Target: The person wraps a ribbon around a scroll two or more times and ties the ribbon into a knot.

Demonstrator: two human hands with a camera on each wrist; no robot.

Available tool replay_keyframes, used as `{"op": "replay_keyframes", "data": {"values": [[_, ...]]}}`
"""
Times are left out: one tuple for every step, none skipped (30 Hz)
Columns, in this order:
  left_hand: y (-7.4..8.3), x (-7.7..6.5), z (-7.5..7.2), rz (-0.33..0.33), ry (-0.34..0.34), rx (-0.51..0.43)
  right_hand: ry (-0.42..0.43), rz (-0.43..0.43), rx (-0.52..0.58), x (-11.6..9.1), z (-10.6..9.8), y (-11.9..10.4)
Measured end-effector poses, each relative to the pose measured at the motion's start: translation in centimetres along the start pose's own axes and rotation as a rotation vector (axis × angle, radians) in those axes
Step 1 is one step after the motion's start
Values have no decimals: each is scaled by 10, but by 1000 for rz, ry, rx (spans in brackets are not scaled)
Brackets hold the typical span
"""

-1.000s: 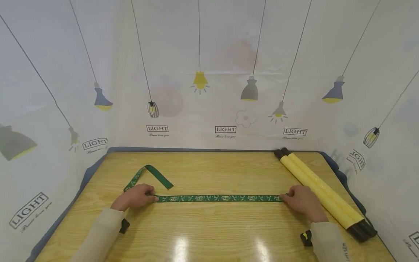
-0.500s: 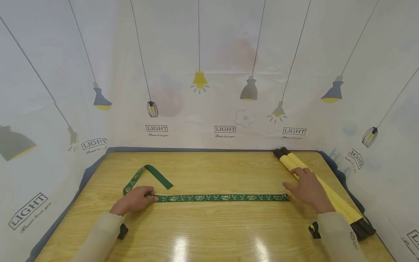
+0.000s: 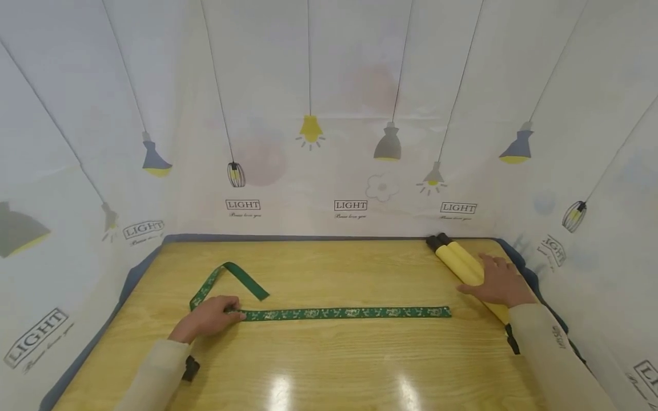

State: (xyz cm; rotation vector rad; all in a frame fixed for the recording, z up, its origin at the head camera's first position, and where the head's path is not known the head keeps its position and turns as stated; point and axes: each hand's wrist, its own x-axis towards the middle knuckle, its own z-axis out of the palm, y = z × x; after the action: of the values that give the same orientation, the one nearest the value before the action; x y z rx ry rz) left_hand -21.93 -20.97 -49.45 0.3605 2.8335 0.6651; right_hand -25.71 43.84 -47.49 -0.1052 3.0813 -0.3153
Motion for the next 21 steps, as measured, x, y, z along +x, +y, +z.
{"op": "replay_keyframes", "data": {"values": [[-1, 0, 0, 1, 1, -1, -22, 12, -2, 1, 2, 3], [-1, -1, 1, 3, 2, -3, -45, 21, -7, 3, 4, 5], [-2, -1, 1, 5, 4, -3, -67, 28, -10, 4, 6, 8], [-2, -1, 1, 8, 6, -7, -86, 32, -13, 5, 7, 9], [-2, -1, 1, 12, 9, -8, -103, 36, -15, 6, 8, 10], [-2, -1, 1, 15, 13, -8, -119, 39, -22, 7, 10, 11], [-2, -1, 2, 17, 17, -11, -132, 44, -33, 9, 10, 11], [-3, -1, 2, 17, 19, -15, -143, 49, -44, 10, 11, 11], [-3, -2, 2, 17, 22, -16, -153, 55, -54, 12, 11, 11], [-3, -2, 2, 16, 24, -17, -161, 60, -65, 13, 11, 11], [-3, -2, 2, 15, 25, -17, -168, 63, -78, 15, 10, 11], [-3, -2, 2, 14, 24, -17, -171, 58, -91, 16, 10, 12], [-3, -2, 2, 14, 23, -16, -173, 54, -100, 17, 9, 12], [-3, -2, 2, 14, 23, -14, -177, 51, -107, 17, 8, 12], [-3, -2, 2, 12, 23, -13, -178, 44, -116, 18, 8, 11], [-3, -2, 2, 13, 24, -12, -179, 40, -121, 18, 7, 11], [-3, -2, 2, 13, 25, -10, -179, 36, -127, 18, 6, 10], [-3, -1, 3, 12, 28, -10, -179, 33, -125, 19, 5, 10], [-3, -1, 3, 13, 30, -9, -178, 31, -125, 19, 3, 9], [-3, -1, 3, 15, 34, -8, -181, 31, -119, 19, 3, 8], [-3, -1, 2, 12, 33, -11, -185, 32, -111, 19, 1, 7]]}}
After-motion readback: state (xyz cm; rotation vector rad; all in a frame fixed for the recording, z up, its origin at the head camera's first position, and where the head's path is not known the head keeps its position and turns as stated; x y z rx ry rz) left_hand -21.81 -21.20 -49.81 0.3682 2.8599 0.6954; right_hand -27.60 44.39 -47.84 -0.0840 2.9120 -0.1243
